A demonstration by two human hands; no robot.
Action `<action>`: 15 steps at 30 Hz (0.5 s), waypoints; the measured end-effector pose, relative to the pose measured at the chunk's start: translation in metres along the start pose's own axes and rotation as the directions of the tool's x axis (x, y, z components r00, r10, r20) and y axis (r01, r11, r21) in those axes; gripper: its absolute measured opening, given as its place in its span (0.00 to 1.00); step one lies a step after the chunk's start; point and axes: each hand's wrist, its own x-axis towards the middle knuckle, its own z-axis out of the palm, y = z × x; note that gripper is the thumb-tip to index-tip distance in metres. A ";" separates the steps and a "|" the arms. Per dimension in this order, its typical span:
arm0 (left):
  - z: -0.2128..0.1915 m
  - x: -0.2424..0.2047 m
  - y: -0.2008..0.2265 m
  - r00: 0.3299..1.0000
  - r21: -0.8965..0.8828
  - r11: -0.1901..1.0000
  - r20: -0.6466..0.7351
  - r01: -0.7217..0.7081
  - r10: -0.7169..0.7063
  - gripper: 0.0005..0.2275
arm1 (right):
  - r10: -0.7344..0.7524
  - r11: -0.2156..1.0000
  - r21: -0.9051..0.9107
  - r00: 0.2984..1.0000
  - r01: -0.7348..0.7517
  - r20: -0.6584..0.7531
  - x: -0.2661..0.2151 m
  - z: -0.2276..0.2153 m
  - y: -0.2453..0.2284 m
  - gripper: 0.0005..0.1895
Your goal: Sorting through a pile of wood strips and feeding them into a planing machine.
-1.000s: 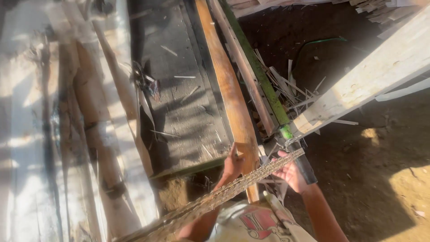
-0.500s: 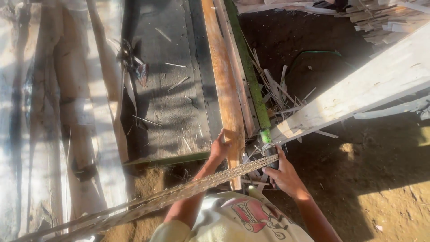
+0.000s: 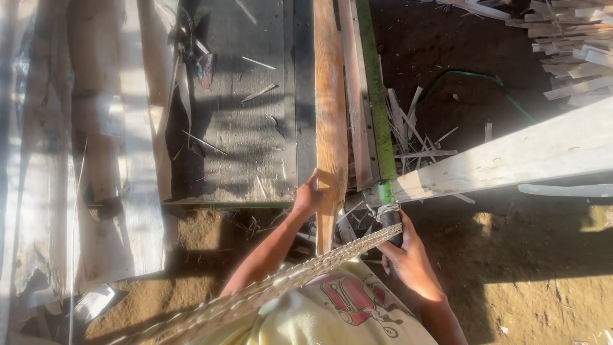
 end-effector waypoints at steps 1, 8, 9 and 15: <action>-0.002 0.000 0.002 1.000 0.003 1.000 0.002 0.001 -0.001 0.38 | 0.002 1.000 0.003 1.000 -0.002 -0.001 -0.002 0.002 -0.007 0.44; -0.007 0.000 0.020 0.995 0.008 0.997 0.054 0.081 -0.081 0.36 | -0.031 0.998 -0.052 1.000 0.031 0.000 -0.001 0.002 -0.003 0.41; -0.008 -0.001 0.021 0.994 0.005 0.996 0.065 0.093 -0.093 0.36 | -0.049 0.997 -0.058 0.999 0.050 0.012 0.000 0.002 0.002 0.41; 0.014 0.011 -0.009 0.999 0.038 0.999 -0.031 -0.033 0.034 0.37 | -0.056 0.998 -0.015 0.998 0.056 0.012 -0.005 0.002 -0.019 0.41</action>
